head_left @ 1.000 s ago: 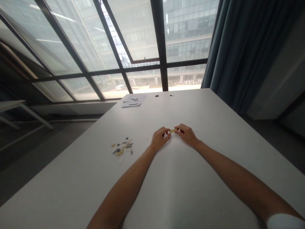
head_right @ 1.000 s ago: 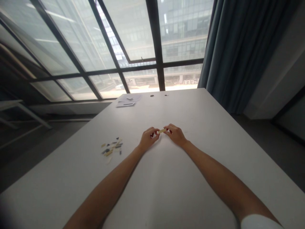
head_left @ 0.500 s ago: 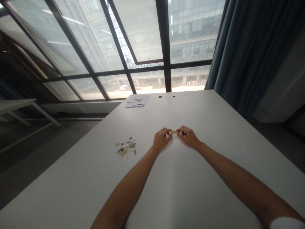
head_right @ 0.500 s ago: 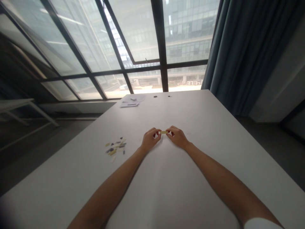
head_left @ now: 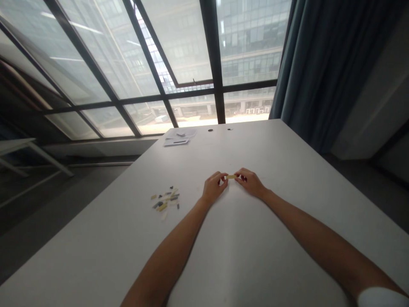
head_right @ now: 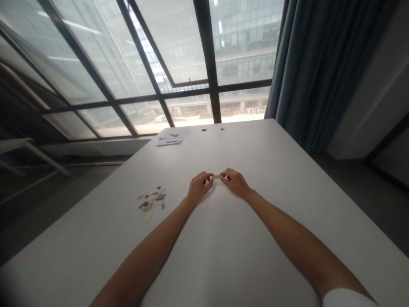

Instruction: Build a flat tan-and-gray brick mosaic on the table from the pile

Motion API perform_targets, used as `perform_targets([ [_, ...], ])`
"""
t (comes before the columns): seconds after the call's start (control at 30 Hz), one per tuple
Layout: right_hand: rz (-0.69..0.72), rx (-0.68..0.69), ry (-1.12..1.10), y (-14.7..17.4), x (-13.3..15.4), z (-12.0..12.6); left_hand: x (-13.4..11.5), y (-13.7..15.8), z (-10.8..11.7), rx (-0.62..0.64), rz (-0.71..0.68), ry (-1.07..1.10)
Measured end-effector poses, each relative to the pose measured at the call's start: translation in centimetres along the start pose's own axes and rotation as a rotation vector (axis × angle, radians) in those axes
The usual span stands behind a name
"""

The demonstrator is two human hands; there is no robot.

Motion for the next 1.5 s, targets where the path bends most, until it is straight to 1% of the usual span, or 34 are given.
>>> perform_targets([
  [0.27, 0.025, 0.006, 0.026, -0.1, 0.2, 0.0, 0.0, -0.1, 0.0, 0.005, -0.014, -0.036],
  [0.67, 0.04, -0.005, 0.048, 0.0, 0.2, -0.2, 0.5, 0.1, 0.0, -0.012, -0.007, -0.047],
  [0.8, 0.035, -0.014, 0.054, -0.1, 0.2, -0.2, 0.6, 0.0, 0.2, -0.014, 0.016, -0.045],
  [1.0, 0.031, -0.012, 0.053, -0.1, 0.3, -0.3, 1.1, -0.2, 0.7, -0.063, 0.072, -0.047],
  [1.5, 0.037, 0.02, 0.045, -0.2, 0.5, -0.9, 1.4, -0.2, 1.1, -0.062, 0.074, -0.071],
])
Point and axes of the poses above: each hand's wrist, its own y-axis away from the middle knuckle, its own z-axis out of the back of the hand, x = y × z, the point moved 9 cm from there along -y, towards the middle knuckle, and after that the axes turned 15 degrees about -x, right-handed, at the moved point
